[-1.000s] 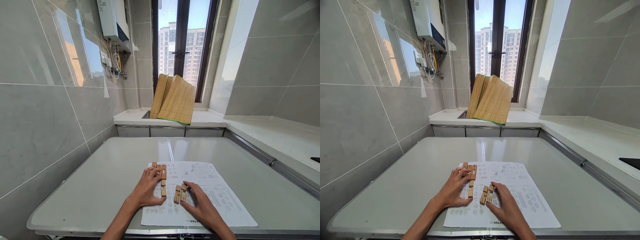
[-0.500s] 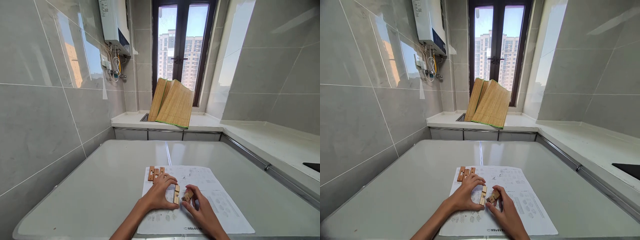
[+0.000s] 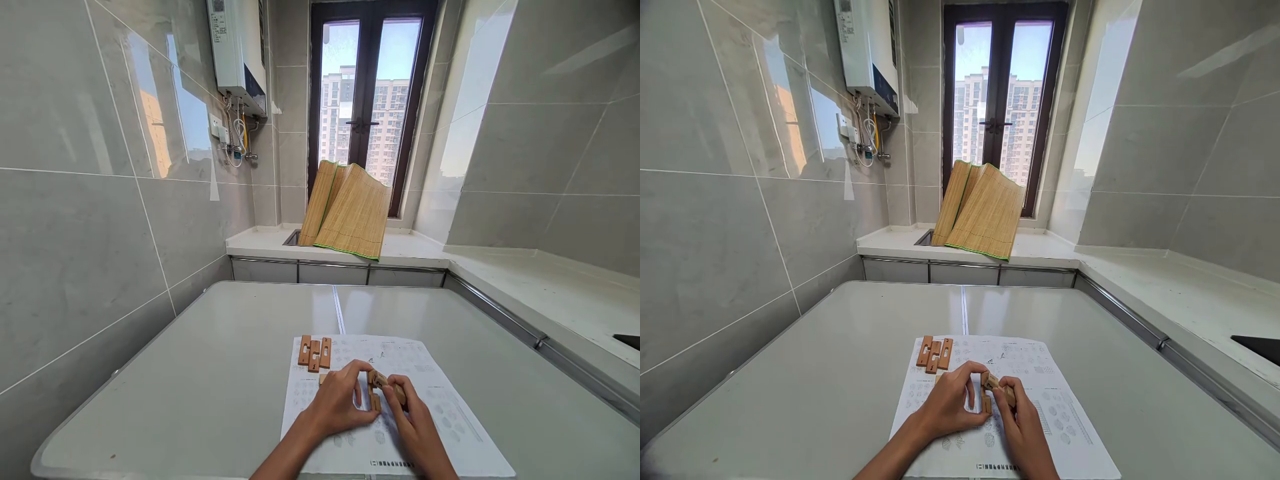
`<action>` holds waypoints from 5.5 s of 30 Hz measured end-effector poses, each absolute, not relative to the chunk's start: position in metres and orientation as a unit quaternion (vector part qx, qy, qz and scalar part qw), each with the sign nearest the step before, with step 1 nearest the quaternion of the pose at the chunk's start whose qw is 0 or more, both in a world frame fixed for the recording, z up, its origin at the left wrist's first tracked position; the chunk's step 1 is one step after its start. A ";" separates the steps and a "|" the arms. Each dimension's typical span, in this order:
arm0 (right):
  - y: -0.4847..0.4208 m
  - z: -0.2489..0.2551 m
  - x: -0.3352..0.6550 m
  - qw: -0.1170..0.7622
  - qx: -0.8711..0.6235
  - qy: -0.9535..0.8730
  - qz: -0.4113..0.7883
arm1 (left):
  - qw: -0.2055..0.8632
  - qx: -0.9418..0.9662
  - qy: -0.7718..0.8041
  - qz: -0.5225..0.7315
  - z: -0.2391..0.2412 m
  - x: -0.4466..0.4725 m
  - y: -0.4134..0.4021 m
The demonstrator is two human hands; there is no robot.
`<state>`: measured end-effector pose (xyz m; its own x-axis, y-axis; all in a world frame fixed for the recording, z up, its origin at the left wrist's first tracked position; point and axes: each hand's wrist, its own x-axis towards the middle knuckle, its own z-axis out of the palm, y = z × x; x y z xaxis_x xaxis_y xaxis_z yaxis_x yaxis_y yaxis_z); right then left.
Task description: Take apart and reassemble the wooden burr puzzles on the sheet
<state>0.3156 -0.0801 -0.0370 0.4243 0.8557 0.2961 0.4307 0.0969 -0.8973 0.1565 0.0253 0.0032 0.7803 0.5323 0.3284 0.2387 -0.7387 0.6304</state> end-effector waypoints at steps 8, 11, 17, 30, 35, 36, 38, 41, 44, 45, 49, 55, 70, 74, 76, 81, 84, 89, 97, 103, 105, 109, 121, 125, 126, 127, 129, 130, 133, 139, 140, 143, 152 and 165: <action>-0.083 -0.030 0.315 0.560 -0.607 -0.530 0.192 | 0.264 0.901 0.233 0.252 0.003 0.153 0.026; -0.085 -0.026 0.314 0.564 -0.592 -0.541 0.196 | 0.260 0.904 0.228 0.252 0.005 0.153 0.026; -0.085 -0.028 0.316 0.568 -0.596 -0.521 0.225 | 0.265 0.902 0.238 0.242 0.006 0.153 0.026; -0.086 -0.025 0.320 0.569 -0.592 -0.503 0.270 | 0.245 0.917 0.217 0.229 0.008 0.155 0.024; -0.084 -0.027 0.318 0.593 -0.560 -0.489 0.309 | 0.225 0.925 0.195 0.237 0.005 0.158 0.021; -0.084 -0.028 0.318 0.597 -0.558 -0.483 0.314 | 0.219 0.927 0.191 0.237 0.005 0.158 0.021; -0.083 -0.030 0.318 0.608 -0.556 -0.464 0.326 | 0.208 0.930 0.182 0.242 0.004 0.159 0.021; -0.083 -0.031 0.319 0.619 -0.553 -0.432 0.353 | 0.198 0.929 0.158 0.269 0.002 0.160 0.020; -0.082 -0.031 0.319 0.617 -0.558 -0.410 0.373 | 0.198 0.924 0.128 0.301 -0.002 0.161 0.019; -0.081 -0.031 0.320 0.617 -0.562 -0.405 0.374 | 0.198 0.923 0.120 0.307 -0.002 0.162 0.018; -0.080 -0.033 0.322 0.613 -0.580 -0.399 0.360 | 0.220 0.918 0.107 0.312 -0.002 0.162 0.015; -0.082 -0.028 0.322 0.603 -0.560 -0.422 0.380 | 0.299 0.901 0.144 0.279 0.004 0.159 0.015; -0.083 -0.031 0.320 0.594 -0.583 -0.455 0.317 | 0.320 0.894 0.172 0.263 0.006 0.158 0.018; -0.084 -0.028 0.318 0.596 -0.583 -0.451 0.318 | 0.290 0.902 0.168 0.272 0.003 0.158 0.018; -0.084 -0.028 0.319 0.597 -0.583 -0.443 0.329 | 0.283 0.904 0.166 0.273 0.001 0.158 0.018; -0.082 -0.034 0.321 0.610 -0.579 -0.435 0.323 | 0.332 0.884 0.197 0.262 0.001 0.159 0.016; -0.079 -0.039 0.322 0.624 -0.584 -0.422 0.302 | 0.373 0.855 0.226 0.280 0.007 0.159 0.016; -0.077 -0.040 0.320 0.602 -0.612 -0.436 0.269 | 0.450 0.780 0.249 0.356 0.012 0.155 0.028; -0.067 -0.024 0.305 0.480 -0.613 -0.581 0.237 | 0.430 0.736 0.313 0.420 0.016 0.119 0.067; -0.049 -0.001 0.271 0.403 -0.587 -0.662 0.233 | 0.363 0.717 0.395 0.445 0.024 0.094 0.081; -0.045 0.003 0.260 0.371 -0.583 -0.687 0.225 | 0.359 0.722 0.397 0.438 0.024 0.092 0.081; -0.040 0.001 0.251 0.334 -0.580 -0.711 0.215 | 0.355 0.748 0.376 0.417 0.019 0.094 0.078; -0.042 -0.003 0.297 0.440 -0.538 -0.645 0.317 | 0.338 0.798 0.320 0.383 0.010 0.098 0.071; -0.038 0.004 0.329 0.503 -0.515 -0.541 0.435 | 0.329 0.816 0.303 0.366 0.010 0.104 0.063; -0.038 0.006 0.334 0.500 -0.503 -0.527 0.468 | 0.327 0.823 0.297 0.358 0.009 0.106 0.061; -0.038 0.009 0.338 0.493 -0.488 -0.519 0.499 | 0.324 0.830 0.290 0.349 0.008 0.108 0.060; -0.037 0.012 0.340 0.477 -0.459 -0.514 0.546 | 0.320 0.842 0.277 0.334 0.006 0.111 0.059; -0.036 0.012 0.340 0.474 -0.448 -0.512 0.559 | 0.320 0.847 0.272 0.327 0.005 0.112 0.058; -0.032 0.011 0.337 0.482 -0.449 -0.501 0.561 | 0.318 0.854 0.269 0.313 0.003 0.113 0.058; -0.024 0.014 0.338 0.453 -0.483 -0.508 0.551 | 0.319 0.872 0.252 0.272 0.008 0.113 0.056; -0.024 0.016 0.339 0.444 -0.483 -0.514 0.553 | 0.319 0.874 0.248 0.270 0.008 0.113 0.055; -0.024 0.020 0.341 0.438 -0.479 -0.520 0.555 | 0.316 0.876 0.242 0.271 0.009 0.113 0.054; -0.030 0.023 0.342 0.424 -0.468 -0.521 0.574 | 0.308 0.880 0.234 0.275 0.015 0.112 0.051; -0.032 0.024 0.348 0.379 -0.471 -0.543 0.584 | 0.310 0.894 0.225 0.231 0.017 0.117 0.048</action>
